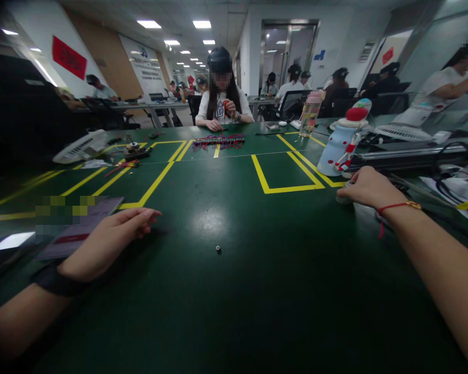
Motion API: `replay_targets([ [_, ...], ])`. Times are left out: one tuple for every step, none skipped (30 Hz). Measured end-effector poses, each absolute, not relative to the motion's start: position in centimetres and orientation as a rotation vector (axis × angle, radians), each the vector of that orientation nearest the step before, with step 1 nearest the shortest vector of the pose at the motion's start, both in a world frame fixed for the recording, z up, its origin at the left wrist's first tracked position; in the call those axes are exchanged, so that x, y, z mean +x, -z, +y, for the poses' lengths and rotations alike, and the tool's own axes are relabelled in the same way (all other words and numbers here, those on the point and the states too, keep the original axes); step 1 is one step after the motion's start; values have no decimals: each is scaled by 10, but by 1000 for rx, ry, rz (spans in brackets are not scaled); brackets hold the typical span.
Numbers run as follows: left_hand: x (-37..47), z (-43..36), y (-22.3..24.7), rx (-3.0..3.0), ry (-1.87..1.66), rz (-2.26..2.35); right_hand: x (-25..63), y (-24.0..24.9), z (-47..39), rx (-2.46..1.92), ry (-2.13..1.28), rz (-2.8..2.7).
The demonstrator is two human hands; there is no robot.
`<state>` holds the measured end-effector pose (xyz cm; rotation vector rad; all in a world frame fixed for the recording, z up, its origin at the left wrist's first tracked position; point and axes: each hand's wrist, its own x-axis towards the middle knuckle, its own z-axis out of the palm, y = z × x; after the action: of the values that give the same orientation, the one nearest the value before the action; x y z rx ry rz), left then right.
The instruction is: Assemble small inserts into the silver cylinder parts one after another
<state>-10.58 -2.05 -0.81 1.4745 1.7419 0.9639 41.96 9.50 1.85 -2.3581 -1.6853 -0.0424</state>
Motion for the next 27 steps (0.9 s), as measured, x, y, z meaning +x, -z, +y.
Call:
replay_targets([
  [-105, -20, 9, 1464, -966, 1727, 413, -20, 92, -2378, 54, -1682],
  [-103, -19, 9, 1465, -961, 1726, 401, -21, 87, -2352, 118, -1693],
  [-101, -19, 9, 1471, -952, 1736, 383, -22, 79, -2263, 205, -1732],
  [-100, -19, 9, 1478, -943, 1748, 360, -23, 69, -2127, 280, -1803],
  [-98, -19, 9, 1488, -937, 1756, 334, -22, 56, -1918, 315, -1903],
  [-97, -20, 9, 1494, -937, 1758, 306, -20, 42, -1683, 215, -2027],
  [-97, -20, 9, 1496, -938, 1758, 279, -16, 28, -1476, 19, -2155],
  [-97, -21, 9, 1495, -937, 1758, 253, -11, 14, -1305, -174, -2266],
  [-96, -21, 9, 1493, -939, 1761, 230, -5, 2, -1173, -305, -2347],
  [-96, -22, 10, 1490, -944, 1762, 212, 1, -8, -1074, -382, -2407],
  [-96, -22, 10, 1489, -953, 1763, 198, 6, -15, -1000, -431, -2456],
  [-96, -23, 10, 1491, -960, 1759, 190, 10, -19, -951, -453, -2486],
  [-96, -23, 10, 1498, -968, 1755, 187, 12, -20, -927, -468, -2493],
  [-96, -24, 10, 1507, -972, 1752, 188, 11, -18, -930, -481, -2473],
  [-96, -24, 10, 1515, -974, 1751, 194, 8, -13, -963, -482, -2421],
  [-96, -24, 10, 1523, -970, 1748, 204, 2, -7, -1030, -465, -2346],
  [-96, -24, 9, 1526, -967, 1747, 217, -5, 1, -1122, -417, -2258],
  [-96, -25, 9, 1526, -963, 1747, 234, -13, 10, -1232, -322, -2166],
  [-96, -25, 9, 1526, -958, 1746, 253, -22, 19, -1346, -186, -2085],
  [-96, -25, 9, 1528, -952, 1743, 274, -30, 29, -1461, -33, -2021],
  [-96, -25, 9, 1531, -950, 1742, 297, -38, 39, -1568, 146, -1968],
  [-96, -25, 9, 1531, -952, 1741, 320, -44, 49, -1671, 289, -1971],
  [-96, -24, 9, 1528, -954, 1741, 343, -48, 58, -1792, 383, -1968],
  [-96, -24, 9, 1523, -956, 1739, 364, -51, 66, -1935, 418, -1963],
  [-96, -24, 9, 1515, -960, 1738, 383, -52, 73, -2074, 417, -1961],
  [-95, -24, 9, 1510, -960, 1741, 399, -52, 78, -2193, 397, -1959],
  [-95, -24, 9, 1509, -958, 1743, 412, -51, 82, -2282, 366, -1966],
])
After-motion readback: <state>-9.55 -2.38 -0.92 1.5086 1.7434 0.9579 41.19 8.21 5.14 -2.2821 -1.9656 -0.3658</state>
